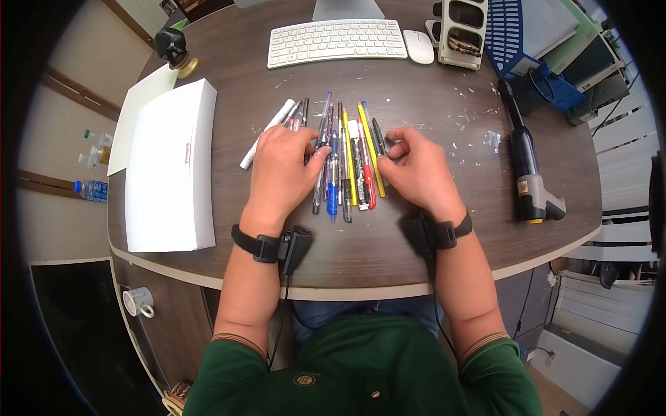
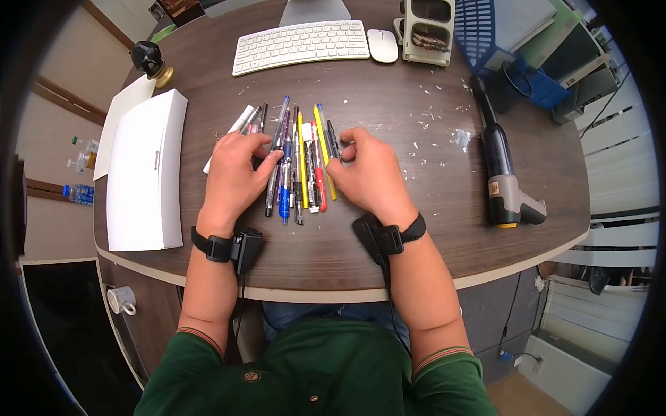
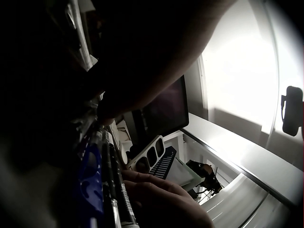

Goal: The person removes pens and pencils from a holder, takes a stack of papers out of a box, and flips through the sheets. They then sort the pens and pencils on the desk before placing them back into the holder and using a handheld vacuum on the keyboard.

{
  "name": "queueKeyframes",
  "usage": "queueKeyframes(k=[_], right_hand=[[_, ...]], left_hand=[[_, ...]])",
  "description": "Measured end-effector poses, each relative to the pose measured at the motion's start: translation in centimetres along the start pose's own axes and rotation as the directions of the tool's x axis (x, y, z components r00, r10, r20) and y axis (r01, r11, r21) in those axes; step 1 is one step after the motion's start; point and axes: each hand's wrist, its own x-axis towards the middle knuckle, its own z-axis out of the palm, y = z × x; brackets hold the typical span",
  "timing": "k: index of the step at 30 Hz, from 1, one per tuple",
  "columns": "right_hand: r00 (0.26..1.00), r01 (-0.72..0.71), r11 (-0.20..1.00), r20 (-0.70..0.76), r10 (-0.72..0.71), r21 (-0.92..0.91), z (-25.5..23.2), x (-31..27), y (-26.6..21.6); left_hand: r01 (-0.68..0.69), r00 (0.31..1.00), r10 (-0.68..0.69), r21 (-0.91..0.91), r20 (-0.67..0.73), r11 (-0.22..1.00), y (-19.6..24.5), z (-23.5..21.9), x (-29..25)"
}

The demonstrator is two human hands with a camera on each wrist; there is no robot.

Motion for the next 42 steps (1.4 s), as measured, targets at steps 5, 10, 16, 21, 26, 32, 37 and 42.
queueKeyframes(k=[5,10,16,21,26,32,37,42], right_hand=[[0.998,-0.034,0.999,-0.055,0.033,-0.014,0.0,0.0,0.2],[0.994,-0.011,0.996,-0.106,0.002,-0.084,-0.3,-0.1,0.3],[0.992,0.020,0.991,-0.124,-0.036,-0.132,-0.5,-0.3,0.1],[0.992,-0.005,0.987,-0.128,-0.016,-0.158,-0.5,-0.4,-0.2],[0.996,-0.050,0.989,-0.075,0.040,-0.142,-0.9,-0.3,-0.6],[0.998,-0.024,0.985,-0.068,0.013,-0.170,-1.0,-0.4,-0.4],[0.999,0.027,0.971,-0.030,-0.020,0.238,-0.8,-0.6,-0.8],[0.944,-0.101,0.698,0.290,-0.157,0.709,0.6,-2.2,-2.7]], left_hand=[[0.013,1.000,-0.013,0.000,-0.018,1.000,0.4,0.1,0.0],[0.027,0.999,-0.027,-0.021,-0.026,0.999,0.4,0.2,-0.1],[0.025,0.999,-0.027,-0.032,-0.036,0.999,0.3,0.4,-0.1],[0.019,0.997,-0.028,-0.116,-0.073,0.993,0.4,0.5,0.1],[0.047,0.994,-0.068,-0.215,-0.089,0.975,1.0,0.4,0.2],[0.158,0.981,-0.188,-0.405,-0.036,0.901,1.5,0.2,0.2],[0.367,0.924,-0.299,-0.769,0.237,0.523,1.9,0.5,-0.2],[0.447,0.892,-0.094,-0.894,0.443,0.027,3.7,0.2,-0.5]])
